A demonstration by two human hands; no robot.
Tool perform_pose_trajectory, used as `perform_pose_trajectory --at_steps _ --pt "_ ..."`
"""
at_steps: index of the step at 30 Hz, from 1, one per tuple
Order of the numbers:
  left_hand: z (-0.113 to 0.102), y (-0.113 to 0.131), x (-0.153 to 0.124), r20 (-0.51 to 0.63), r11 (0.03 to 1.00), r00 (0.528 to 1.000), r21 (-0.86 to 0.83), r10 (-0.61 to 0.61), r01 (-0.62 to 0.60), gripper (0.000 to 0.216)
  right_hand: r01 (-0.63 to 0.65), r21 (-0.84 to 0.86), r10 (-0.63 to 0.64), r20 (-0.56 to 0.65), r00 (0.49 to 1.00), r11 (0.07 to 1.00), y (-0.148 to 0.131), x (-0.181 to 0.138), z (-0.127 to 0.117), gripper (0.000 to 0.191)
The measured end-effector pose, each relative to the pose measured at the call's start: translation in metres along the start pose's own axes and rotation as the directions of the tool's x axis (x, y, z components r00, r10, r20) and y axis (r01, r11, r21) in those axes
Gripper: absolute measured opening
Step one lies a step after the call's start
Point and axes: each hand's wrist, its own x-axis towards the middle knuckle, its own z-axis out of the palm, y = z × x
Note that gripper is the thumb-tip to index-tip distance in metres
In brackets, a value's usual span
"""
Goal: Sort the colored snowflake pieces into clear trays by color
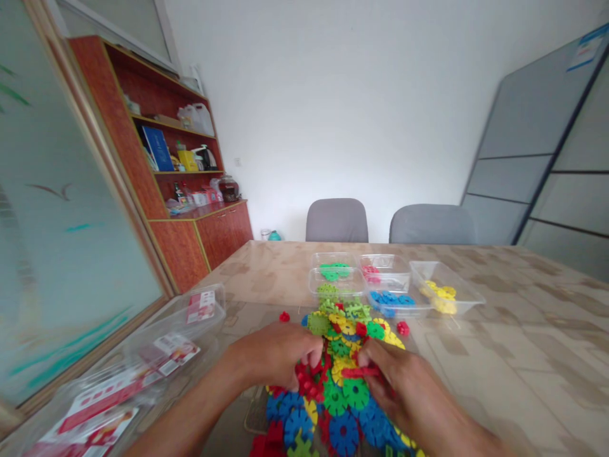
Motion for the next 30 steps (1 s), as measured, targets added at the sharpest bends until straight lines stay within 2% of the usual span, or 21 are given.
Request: perform_pose_trajectory --at_steps 3,8,13,17,20,23,27,30 --pt "-0.005 0.002 -0.002 0.055 1.000 0.998 -0.019 -0.011 0.012 0.044 -0.045 -0.009 0.044 -0.022 0.999 0.999 0.002 0.001 -0.004 0.019" --pt "0.003 0.006 0.004 0.032 0.999 0.999 -0.047 0.021 -0.020 0.042 -0.065 0.005 0.065 0.044 0.997 0.998 0.008 0.001 -0.011 0.015" --pt "0.006 0.014 0.006 -0.079 0.997 0.994 -0.018 0.079 -0.081 0.017 -0.052 0.106 0.038 0.134 0.990 0.993 0.010 -0.001 -0.008 0.017" --pt "-0.003 0.020 0.008 -0.241 0.996 0.968 0.063 0.074 -0.061 0.015 -0.044 0.075 0.037 0.090 0.995 0.996 0.010 0.001 -0.007 0.016" --pt "-0.005 0.019 0.014 -0.300 0.990 0.952 0.142 0.059 -0.017 0.012 -0.034 0.010 0.034 0.034 0.999 0.999 0.009 0.004 -0.009 0.014" --pt "0.001 0.015 0.018 -0.218 0.989 0.976 0.149 0.026 0.007 0.012 -0.022 -0.008 0.022 0.058 0.998 1.000 0.008 0.003 -0.010 0.014" --pt "0.009 0.008 0.014 -0.027 0.992 0.993 0.052 0.117 -0.116 0.025 0.000 0.076 -0.014 0.180 0.983 0.997 0.009 -0.005 -0.013 0.015" --pt "0.014 0.002 0.007 -0.047 0.992 0.991 0.005 0.123 -0.123 0.034 -0.004 0.103 -0.019 0.225 0.974 0.995 0.012 -0.013 -0.017 0.033"
